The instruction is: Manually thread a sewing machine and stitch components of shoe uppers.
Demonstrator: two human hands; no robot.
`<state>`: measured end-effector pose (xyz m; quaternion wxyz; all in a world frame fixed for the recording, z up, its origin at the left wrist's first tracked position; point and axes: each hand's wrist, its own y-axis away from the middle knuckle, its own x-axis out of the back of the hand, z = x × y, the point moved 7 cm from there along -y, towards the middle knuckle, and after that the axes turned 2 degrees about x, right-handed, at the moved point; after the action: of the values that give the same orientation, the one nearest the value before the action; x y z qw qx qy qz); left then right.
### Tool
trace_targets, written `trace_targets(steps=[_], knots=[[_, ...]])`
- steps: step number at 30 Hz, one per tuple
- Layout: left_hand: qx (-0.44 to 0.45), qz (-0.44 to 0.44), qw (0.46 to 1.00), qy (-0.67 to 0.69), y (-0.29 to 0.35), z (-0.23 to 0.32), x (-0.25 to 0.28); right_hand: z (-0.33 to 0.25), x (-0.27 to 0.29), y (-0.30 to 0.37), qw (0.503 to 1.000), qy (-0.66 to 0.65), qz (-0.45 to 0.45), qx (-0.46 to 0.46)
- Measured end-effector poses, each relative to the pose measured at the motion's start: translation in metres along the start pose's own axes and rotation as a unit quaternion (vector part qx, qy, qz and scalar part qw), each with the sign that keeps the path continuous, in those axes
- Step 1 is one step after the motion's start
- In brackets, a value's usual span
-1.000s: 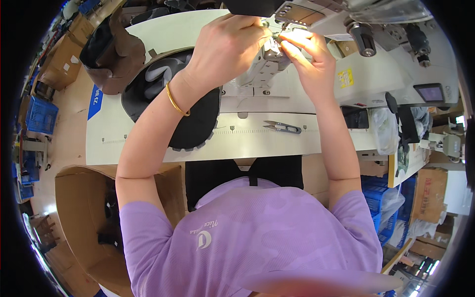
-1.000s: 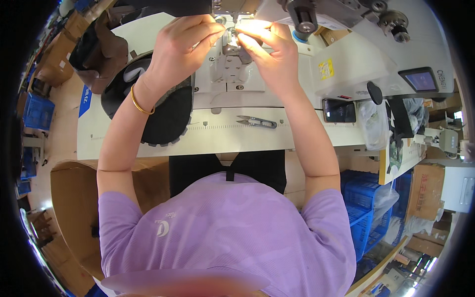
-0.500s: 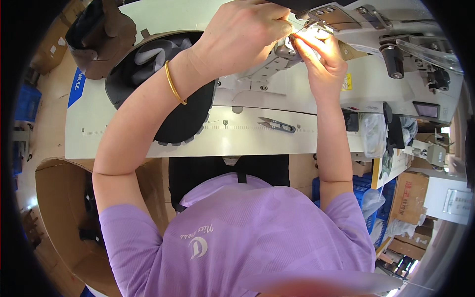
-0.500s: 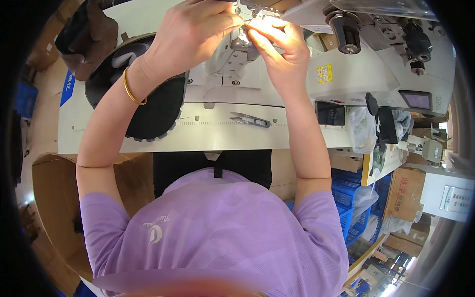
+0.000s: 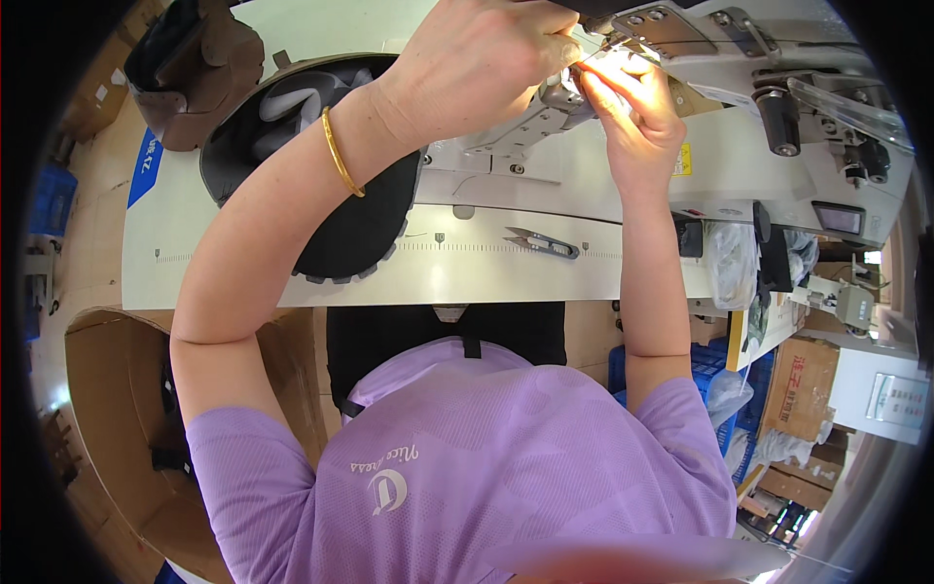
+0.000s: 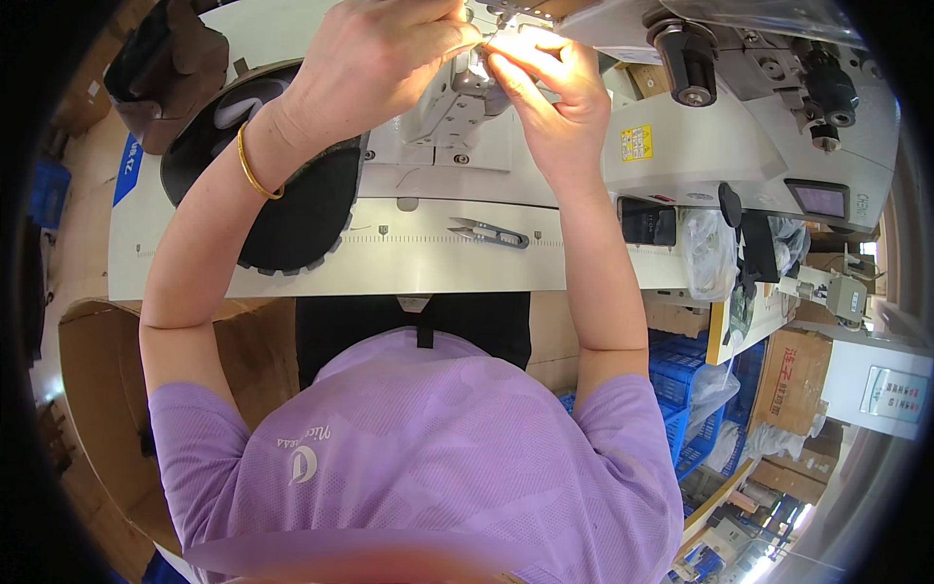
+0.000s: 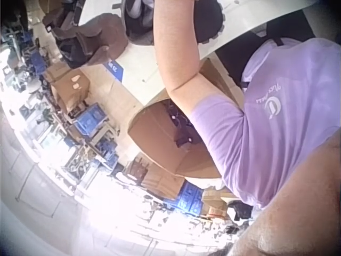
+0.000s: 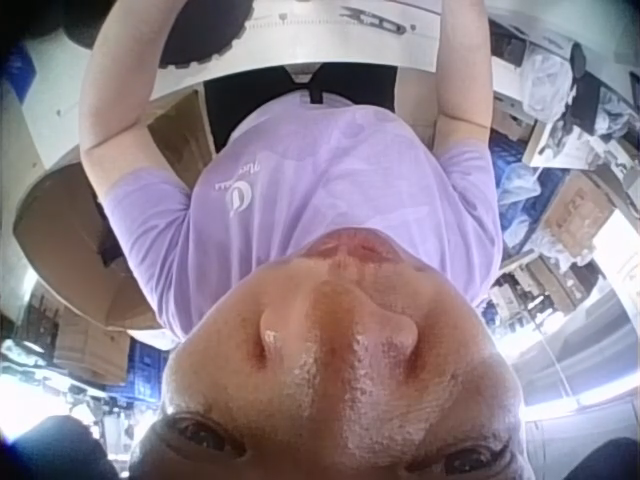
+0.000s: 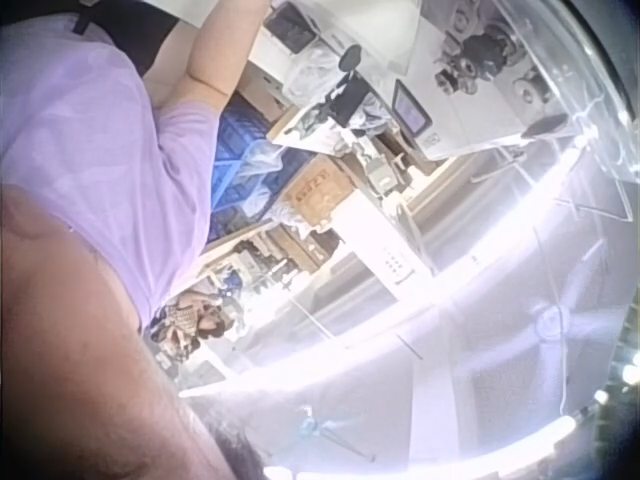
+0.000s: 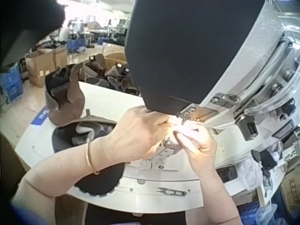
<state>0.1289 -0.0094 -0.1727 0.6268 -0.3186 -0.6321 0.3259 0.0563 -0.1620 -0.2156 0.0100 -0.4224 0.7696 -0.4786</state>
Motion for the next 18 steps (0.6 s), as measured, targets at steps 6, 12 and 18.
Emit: trace_targets(steps=[6, 12, 18], knots=[[0.001, -0.002, 1.000, 0.013, -0.0024, 0.0001, -0.0004, -0.0001, 0.0026, -0.0010, 1.000, 0.013, 0.001, 0.006], [-0.013, 0.018, 0.999, 0.031, 0.0015, -0.0035, -0.0021, 0.0025, -0.0001, -0.0017, 1.000, -0.006, -0.001, -0.009], [-0.009, 0.021, 1.000, 0.019, 0.0013, -0.0023, -0.0019, -0.0016, -0.0006, -0.0008, 0.998, 0.047, -0.039, 0.031]])
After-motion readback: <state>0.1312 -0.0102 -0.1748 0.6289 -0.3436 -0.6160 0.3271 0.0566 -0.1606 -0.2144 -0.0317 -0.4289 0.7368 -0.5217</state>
